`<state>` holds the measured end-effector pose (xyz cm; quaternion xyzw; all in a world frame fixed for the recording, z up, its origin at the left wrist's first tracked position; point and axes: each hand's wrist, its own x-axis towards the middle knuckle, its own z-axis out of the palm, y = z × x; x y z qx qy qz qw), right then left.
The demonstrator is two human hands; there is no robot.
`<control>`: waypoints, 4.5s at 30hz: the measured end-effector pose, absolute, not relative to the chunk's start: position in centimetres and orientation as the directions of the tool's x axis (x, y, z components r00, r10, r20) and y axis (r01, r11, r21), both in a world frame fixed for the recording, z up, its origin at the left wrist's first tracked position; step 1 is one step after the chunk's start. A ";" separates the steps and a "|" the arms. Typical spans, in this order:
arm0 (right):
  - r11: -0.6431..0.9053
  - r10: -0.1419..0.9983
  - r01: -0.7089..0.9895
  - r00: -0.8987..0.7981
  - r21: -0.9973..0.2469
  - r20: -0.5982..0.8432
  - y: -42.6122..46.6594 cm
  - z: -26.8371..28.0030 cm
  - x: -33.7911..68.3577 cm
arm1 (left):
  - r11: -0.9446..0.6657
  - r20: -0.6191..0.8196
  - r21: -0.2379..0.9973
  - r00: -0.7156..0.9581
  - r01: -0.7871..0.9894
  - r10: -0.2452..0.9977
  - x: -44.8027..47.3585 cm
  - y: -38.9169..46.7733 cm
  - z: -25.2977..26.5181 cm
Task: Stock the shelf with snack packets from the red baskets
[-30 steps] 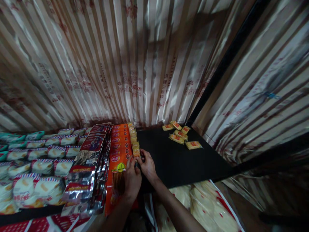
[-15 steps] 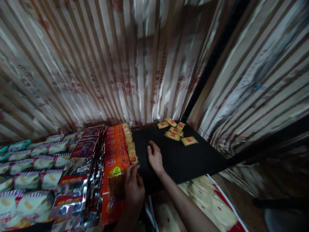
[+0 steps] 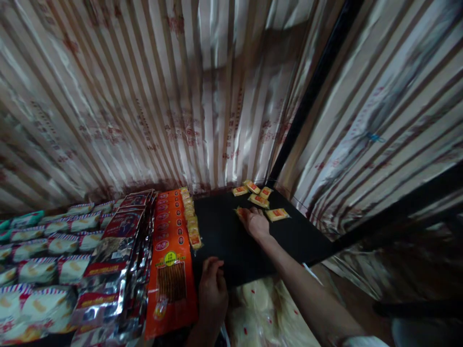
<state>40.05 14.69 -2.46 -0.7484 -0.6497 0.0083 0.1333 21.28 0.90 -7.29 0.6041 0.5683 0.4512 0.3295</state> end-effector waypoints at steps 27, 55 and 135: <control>0.046 0.974 0.755 0.112 -0.654 0.198 -4.9 -5.6 28.1 | 0.223 -0.183 0.875 -0.133 0.429 0.974 18.9 -6.5 -3.8; 0.113 0.977 0.377 0.127 -0.919 0.172 -2.3 -5.7 27.7 | 0.095 0.002 0.917 -0.243 0.387 0.970 18.7 -3.7 -4.3; -0.025 0.757 0.751 0.445 -0.660 0.479 10.6 -6.4 43.5 | -0.146 0.206 0.934 -0.158 0.327 0.966 18.7 -0.7 -7.0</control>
